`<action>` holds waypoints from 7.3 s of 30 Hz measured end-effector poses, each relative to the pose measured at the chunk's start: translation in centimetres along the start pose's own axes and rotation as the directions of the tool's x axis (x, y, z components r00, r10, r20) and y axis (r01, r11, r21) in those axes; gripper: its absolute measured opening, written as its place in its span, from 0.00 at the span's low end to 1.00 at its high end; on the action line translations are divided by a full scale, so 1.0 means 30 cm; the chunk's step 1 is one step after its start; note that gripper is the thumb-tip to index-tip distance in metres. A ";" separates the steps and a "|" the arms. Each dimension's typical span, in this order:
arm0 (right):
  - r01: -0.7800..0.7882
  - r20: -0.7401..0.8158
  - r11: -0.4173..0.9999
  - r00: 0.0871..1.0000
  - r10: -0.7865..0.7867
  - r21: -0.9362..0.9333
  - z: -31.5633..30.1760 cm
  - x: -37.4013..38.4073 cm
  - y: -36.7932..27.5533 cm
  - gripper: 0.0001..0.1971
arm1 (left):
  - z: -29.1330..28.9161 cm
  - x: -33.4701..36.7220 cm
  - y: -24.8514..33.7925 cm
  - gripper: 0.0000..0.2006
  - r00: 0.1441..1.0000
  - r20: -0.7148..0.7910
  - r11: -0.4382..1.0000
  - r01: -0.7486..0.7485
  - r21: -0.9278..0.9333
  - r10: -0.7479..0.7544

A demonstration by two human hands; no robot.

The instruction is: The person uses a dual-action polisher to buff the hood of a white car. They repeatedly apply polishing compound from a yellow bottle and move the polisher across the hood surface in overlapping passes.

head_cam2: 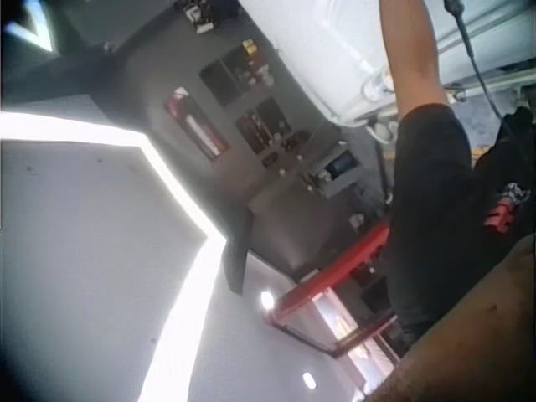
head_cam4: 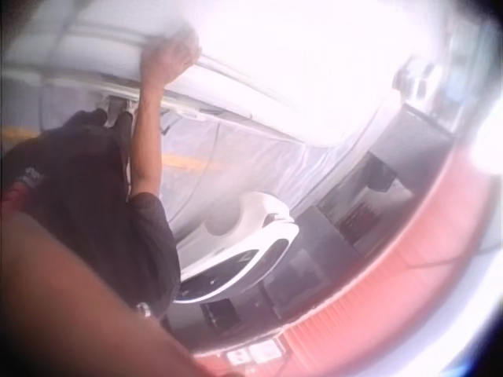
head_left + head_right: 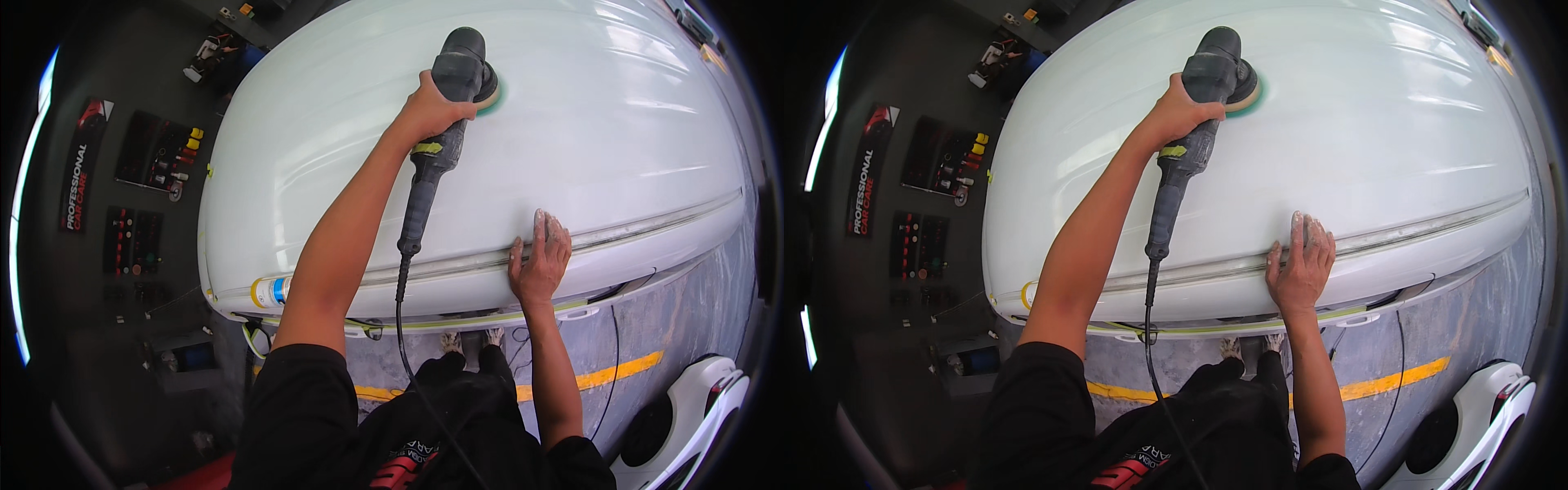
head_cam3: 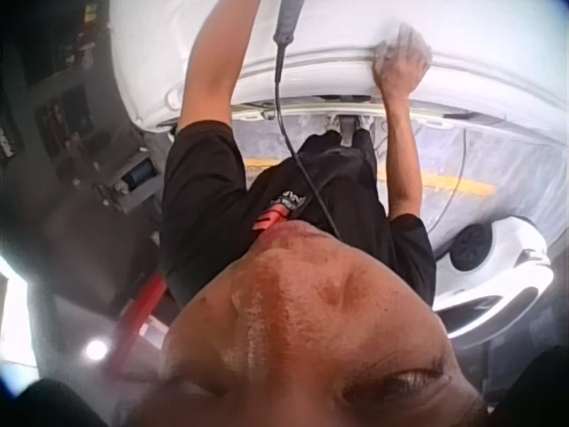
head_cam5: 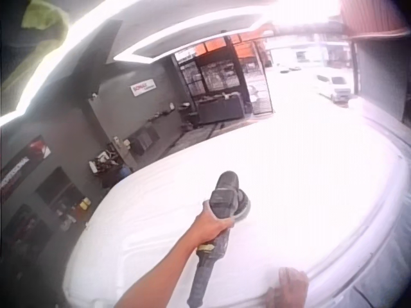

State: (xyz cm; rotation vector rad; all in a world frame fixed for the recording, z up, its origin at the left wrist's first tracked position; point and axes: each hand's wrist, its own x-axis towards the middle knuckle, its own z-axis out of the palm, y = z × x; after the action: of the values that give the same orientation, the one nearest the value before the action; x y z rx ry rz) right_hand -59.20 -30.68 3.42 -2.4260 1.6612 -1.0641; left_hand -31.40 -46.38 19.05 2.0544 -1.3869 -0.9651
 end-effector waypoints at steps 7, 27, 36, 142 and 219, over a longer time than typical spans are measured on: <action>0.014 0.013 1.000 1.000 -0.014 -0.024 -0.005 -0.002 -0.016 0.33 | -0.249 -0.112 -0.331 0.54 0.982 -0.166 0.994 0.080 -0.068 -0.090; -0.048 0.049 0.998 0.998 0.046 0.028 -0.013 0.001 -0.020 0.34 | -0.141 0.009 -0.197 0.46 0.974 -0.228 0.998 -0.008 -0.056 -0.005; 0.001 -0.002 1.000 1.000 -0.001 0.026 -0.006 -0.003 -0.011 0.34 | 0.072 -0.019 0.053 0.55 0.999 0.022 0.995 -0.025 0.092 0.023; -0.602 0.561 0.728 0.744 0.364 0.327 -0.138 0.408 -0.104 0.43 | 0.397 -0.861 -0.769 0.25 0.646 -0.666 0.884 -0.029 0.467 0.373; 0.140 0.652 0.980 0.732 -0.198 0.141 0.411 0.744 -0.786 0.51 | 0.403 -0.857 -0.771 0.23 0.647 -0.672 0.879 0.006 0.477 0.360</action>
State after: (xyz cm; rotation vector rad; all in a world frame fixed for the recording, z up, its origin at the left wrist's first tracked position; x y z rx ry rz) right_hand -28.71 -43.25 14.36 -2.4931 1.1392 -0.1779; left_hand -33.17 -13.91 2.20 2.1569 -1.3460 0.3577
